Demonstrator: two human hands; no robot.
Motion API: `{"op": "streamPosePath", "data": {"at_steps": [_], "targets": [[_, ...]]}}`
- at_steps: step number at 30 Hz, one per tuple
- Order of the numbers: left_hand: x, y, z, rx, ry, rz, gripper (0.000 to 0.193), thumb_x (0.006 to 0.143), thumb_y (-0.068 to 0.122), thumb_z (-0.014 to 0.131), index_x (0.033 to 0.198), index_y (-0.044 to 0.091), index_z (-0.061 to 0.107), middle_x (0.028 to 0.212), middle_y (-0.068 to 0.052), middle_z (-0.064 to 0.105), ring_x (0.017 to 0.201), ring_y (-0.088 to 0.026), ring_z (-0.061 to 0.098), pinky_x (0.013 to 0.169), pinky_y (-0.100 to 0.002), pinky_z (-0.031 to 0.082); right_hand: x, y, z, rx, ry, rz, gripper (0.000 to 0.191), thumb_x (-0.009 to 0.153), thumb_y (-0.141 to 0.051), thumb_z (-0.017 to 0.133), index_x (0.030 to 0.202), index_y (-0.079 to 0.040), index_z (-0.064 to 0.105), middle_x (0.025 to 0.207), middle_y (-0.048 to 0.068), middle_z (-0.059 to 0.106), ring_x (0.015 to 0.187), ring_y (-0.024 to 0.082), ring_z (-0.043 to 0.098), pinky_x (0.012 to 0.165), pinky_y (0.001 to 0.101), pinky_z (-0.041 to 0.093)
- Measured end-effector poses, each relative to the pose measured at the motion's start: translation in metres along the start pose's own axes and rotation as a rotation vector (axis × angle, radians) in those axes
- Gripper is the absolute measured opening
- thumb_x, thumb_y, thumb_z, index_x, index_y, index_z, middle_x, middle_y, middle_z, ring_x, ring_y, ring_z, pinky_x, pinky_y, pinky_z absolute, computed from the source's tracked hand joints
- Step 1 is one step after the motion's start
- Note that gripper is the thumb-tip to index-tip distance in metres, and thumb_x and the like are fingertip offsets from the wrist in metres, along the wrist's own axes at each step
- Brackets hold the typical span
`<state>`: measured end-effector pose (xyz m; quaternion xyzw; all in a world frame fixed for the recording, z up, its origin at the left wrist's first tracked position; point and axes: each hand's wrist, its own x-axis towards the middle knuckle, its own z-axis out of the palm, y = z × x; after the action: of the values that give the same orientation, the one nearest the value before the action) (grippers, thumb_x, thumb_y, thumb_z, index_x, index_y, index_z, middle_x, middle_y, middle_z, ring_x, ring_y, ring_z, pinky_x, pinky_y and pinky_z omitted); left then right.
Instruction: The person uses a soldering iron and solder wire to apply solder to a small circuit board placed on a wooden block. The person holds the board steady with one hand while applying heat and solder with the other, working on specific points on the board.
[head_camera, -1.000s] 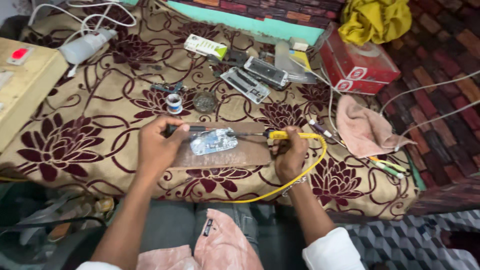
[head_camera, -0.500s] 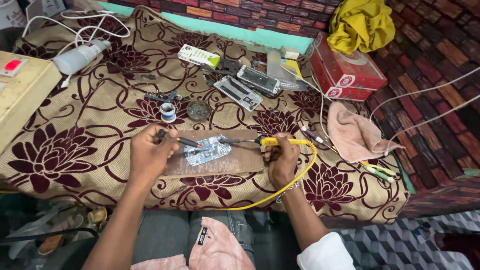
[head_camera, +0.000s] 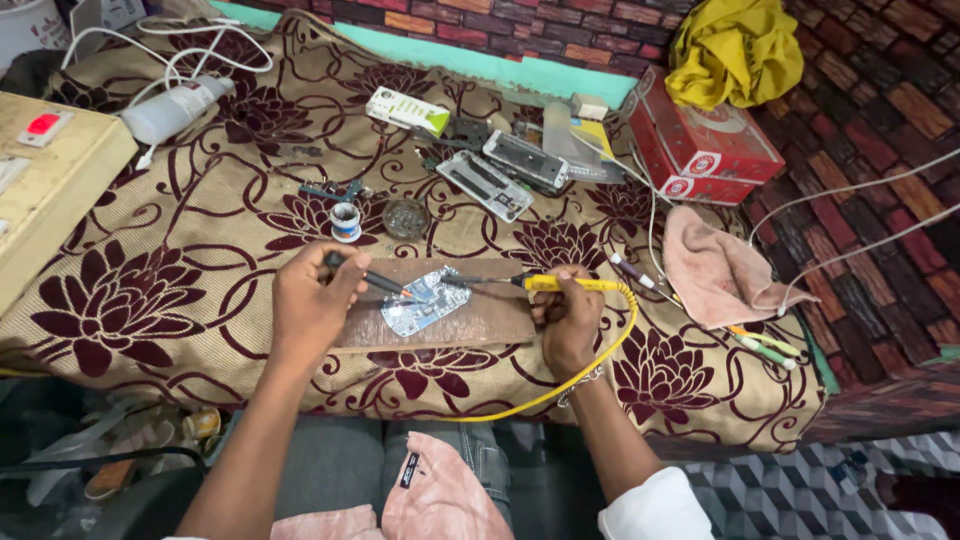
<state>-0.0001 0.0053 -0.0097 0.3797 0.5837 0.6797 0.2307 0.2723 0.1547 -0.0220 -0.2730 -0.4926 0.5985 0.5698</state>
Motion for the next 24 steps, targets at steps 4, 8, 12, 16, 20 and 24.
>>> {"op": "streamPosePath", "data": {"at_steps": [4,8,12,16,20,24], "targets": [[0.0,0.005,0.0,-0.004,0.023,-0.053,0.018,0.093,0.019,0.073,0.103,0.004,0.07,0.077,-0.001,0.07,0.061,-0.004,0.058,0.054,-0.02,0.045,-0.001,-0.001,-0.001,-0.023,0.008,-0.018,0.02,0.097,-0.021,0.052,0.096,-0.004,0.06,0.065,0.007,0.062,0.048,0.014,0.055,0.042,0.0272,0.04],[0.0,0.008,0.001,0.039,0.027,-0.053,0.016,0.094,0.017,0.073,0.102,0.003,0.071,0.077,0.0,0.07,0.062,-0.004,0.059,0.055,-0.02,0.046,-0.001,-0.004,0.001,-0.004,-0.013,-0.025,0.023,0.098,-0.023,0.051,0.094,-0.003,0.061,0.065,0.007,0.062,0.048,0.015,0.055,0.042,0.0275,0.041],[0.0,0.004,0.002,-0.027,0.055,-0.014,0.015,0.094,0.015,0.073,0.101,0.002,0.07,0.074,0.0,0.068,0.061,-0.004,0.057,0.054,-0.02,0.045,-0.001,-0.006,0.001,-0.04,0.057,0.033,0.035,0.104,-0.034,0.049,0.094,-0.003,0.061,0.065,0.005,0.06,0.049,0.014,0.054,0.044,0.0269,0.042],[-0.001,-0.006,-0.001,-0.093,0.069,0.0,0.015,0.1,0.017,0.066,0.099,0.002,0.068,0.073,0.001,0.064,0.06,-0.004,0.054,0.053,-0.021,0.042,0.001,-0.002,0.001,-0.002,0.126,0.046,0.05,0.108,-0.049,0.042,0.095,-0.004,0.06,0.063,0.005,0.058,0.047,0.013,0.051,0.043,0.0258,0.041],[0.002,-0.015,-0.005,-0.192,0.017,0.015,0.024,0.107,0.022,0.06,0.096,0.002,0.065,0.072,0.001,0.061,0.06,-0.004,0.052,0.053,-0.02,0.041,0.003,0.0,-0.002,0.028,0.133,0.027,0.051,0.108,-0.052,0.038,0.096,-0.006,0.058,0.064,0.005,0.059,0.048,0.013,0.052,0.043,0.0256,0.041],[0.003,-0.017,-0.006,-0.19,-0.033,0.005,0.027,0.106,0.025,0.059,0.093,0.001,0.064,0.071,-0.001,0.062,0.059,-0.005,0.053,0.053,-0.02,0.042,0.003,-0.001,-0.001,0.028,0.159,0.03,0.053,0.108,-0.054,0.039,0.098,-0.005,0.057,0.065,0.004,0.058,0.049,0.012,0.051,0.043,0.0253,0.041]]}}
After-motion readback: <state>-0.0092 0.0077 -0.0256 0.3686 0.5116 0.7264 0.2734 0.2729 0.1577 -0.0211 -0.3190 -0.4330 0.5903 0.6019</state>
